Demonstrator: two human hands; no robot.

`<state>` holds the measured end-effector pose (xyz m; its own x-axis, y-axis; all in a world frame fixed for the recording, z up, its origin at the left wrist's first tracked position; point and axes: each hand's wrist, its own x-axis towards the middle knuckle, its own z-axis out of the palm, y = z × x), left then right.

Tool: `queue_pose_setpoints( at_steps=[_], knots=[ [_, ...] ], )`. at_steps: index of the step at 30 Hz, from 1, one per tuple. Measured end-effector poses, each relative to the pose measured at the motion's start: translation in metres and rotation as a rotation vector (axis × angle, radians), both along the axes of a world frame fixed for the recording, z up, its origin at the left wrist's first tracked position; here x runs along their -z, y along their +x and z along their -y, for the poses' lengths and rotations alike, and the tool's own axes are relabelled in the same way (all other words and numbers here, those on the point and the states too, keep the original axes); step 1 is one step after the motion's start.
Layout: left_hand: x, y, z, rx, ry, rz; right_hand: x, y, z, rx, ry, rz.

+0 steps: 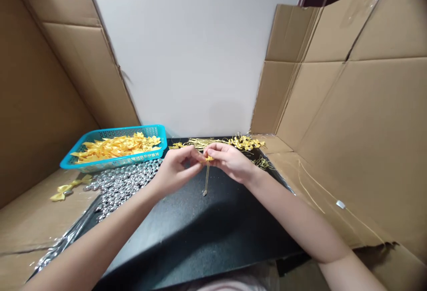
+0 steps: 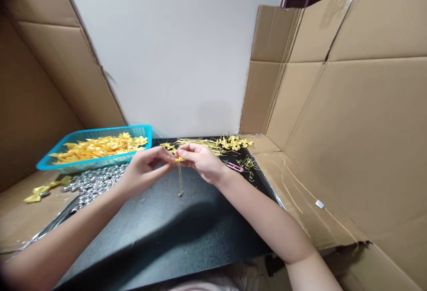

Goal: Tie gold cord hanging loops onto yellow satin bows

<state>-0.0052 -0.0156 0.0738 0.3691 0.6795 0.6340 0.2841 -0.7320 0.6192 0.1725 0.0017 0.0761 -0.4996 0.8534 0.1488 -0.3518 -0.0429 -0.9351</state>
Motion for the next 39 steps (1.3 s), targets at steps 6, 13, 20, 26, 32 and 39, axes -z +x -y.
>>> queue_pose_setpoints(
  at_steps=[6, 13, 20, 26, 32, 39],
  knots=[
    [-0.021, 0.002, -0.052, 0.093, -0.111, 0.090, -0.025, -0.009, -0.037, 0.113, -0.058, -0.084],
    [-0.011, 0.005, -0.060, 0.171, -0.233, -0.035, -0.024, 0.000, -0.064, 0.216, -0.065, -0.149],
    [0.002, 0.015, -0.058, 0.222, -0.330, -0.082, -0.028, 0.009, -0.065, 0.328, -0.021, -0.200],
    [0.013, 0.018, -0.059, 0.127, -0.369, -0.117, -0.032, 0.008, -0.052, 0.343, 0.070, -0.087],
    [0.023, 0.024, -0.054, 0.072, -0.321, -0.160, -0.036, 0.015, -0.049, 0.375, 0.065, -0.106],
    [0.043, 0.040, -0.046, 0.145, -0.329, -0.261, -0.038, 0.030, -0.061, 0.498, 0.025, -0.161]
  ],
)
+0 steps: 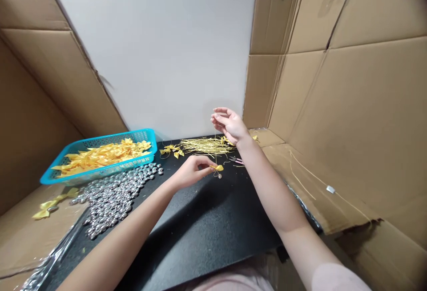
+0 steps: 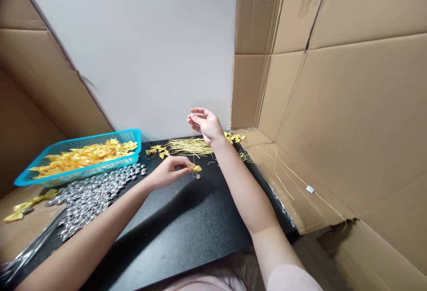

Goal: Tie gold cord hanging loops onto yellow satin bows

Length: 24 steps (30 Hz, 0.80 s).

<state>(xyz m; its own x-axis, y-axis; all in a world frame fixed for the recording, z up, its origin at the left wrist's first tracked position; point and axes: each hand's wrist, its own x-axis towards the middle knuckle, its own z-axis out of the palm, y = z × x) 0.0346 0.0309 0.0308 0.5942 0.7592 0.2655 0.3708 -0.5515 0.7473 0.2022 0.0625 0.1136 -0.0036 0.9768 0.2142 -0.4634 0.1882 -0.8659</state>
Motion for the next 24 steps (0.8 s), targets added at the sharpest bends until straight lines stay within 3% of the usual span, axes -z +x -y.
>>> queue_pose_setpoints(
  at_steps=[10, 24],
  knots=[
    [0.014, 0.004, -0.003, 0.035, -0.064, -0.026, -0.005, 0.013, 0.001, -0.001, 0.047, 0.088],
    [0.028, 0.005, -0.007, 0.025, -0.065, -0.072, -0.012, 0.026, 0.000, 0.001, 0.079, 0.003]
  ],
)
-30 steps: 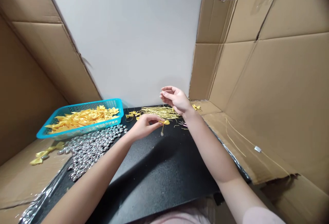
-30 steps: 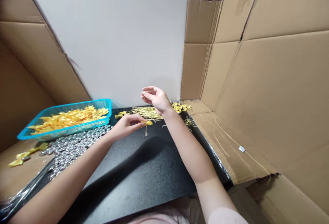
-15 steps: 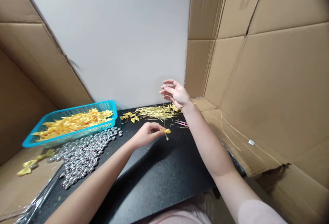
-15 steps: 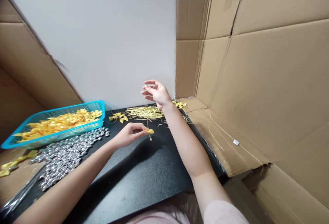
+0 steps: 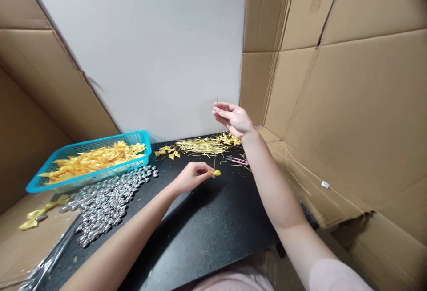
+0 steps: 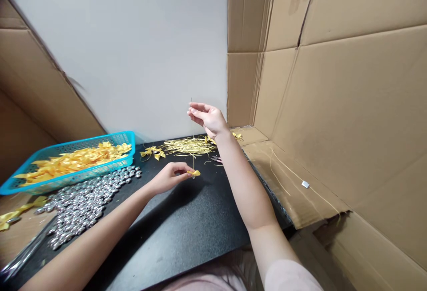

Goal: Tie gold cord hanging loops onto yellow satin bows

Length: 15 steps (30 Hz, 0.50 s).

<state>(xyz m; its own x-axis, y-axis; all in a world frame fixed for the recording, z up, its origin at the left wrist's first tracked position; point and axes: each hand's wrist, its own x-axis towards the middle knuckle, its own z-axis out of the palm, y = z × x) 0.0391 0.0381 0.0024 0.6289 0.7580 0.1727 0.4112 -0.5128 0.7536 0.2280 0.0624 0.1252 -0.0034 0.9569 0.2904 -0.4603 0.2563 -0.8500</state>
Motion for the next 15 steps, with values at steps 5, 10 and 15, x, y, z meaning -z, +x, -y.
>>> queue_pose_setpoints(
  at_steps=[5, 10, 15],
  knots=[
    [0.006, 0.001, -0.001, 0.001, -0.014, -0.018, 0.000, 0.008, -0.006, 0.038, -0.025, -0.031],
    [0.010, 0.001, -0.003, 0.028, -0.047, -0.007, 0.007, 0.013, -0.017, 0.103, -0.044, -0.030],
    [0.011, 0.003, -0.002, 0.040, -0.110, 0.033, 0.015, 0.023, -0.028, 0.154, -0.118, -0.045]
  ],
)
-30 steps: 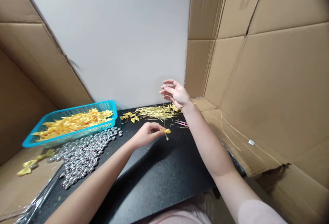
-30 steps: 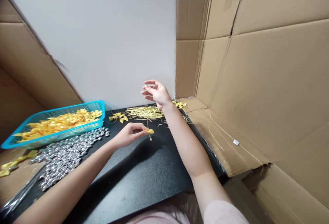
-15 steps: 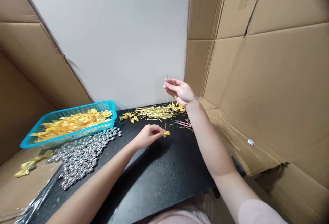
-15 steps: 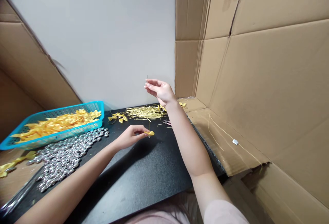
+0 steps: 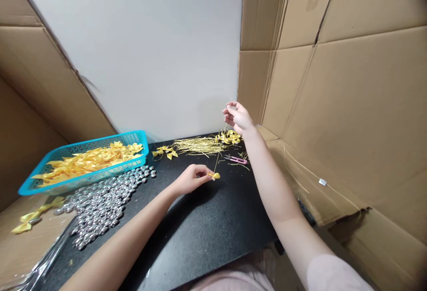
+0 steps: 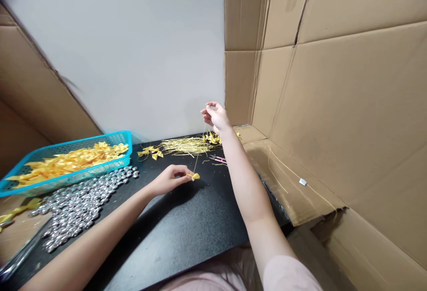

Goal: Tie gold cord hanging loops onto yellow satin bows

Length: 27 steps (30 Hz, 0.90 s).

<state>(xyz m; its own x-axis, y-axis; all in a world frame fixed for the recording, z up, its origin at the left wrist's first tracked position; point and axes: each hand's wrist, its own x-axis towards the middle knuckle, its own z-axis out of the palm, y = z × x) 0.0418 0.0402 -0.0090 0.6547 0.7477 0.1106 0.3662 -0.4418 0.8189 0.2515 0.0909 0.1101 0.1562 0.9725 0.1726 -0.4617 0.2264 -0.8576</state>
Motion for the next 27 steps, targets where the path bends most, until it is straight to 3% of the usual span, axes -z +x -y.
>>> queue_pose_setpoints(
  at_steps=[12, 22, 27],
  knots=[
    [-0.004, 0.008, 0.010, 0.018, -0.279, 0.239, 0.012, 0.013, -0.016, 0.014, -0.048, -0.105],
    [0.004, 0.020, 0.018, -0.124, -0.580, 0.621, 0.007, 0.009, -0.014, -0.010, -0.038, -0.212],
    [0.004, 0.021, 0.018, -0.151, -0.633, 0.749, 0.009, 0.018, -0.016, 0.002, -0.049, -0.240]
  ],
)
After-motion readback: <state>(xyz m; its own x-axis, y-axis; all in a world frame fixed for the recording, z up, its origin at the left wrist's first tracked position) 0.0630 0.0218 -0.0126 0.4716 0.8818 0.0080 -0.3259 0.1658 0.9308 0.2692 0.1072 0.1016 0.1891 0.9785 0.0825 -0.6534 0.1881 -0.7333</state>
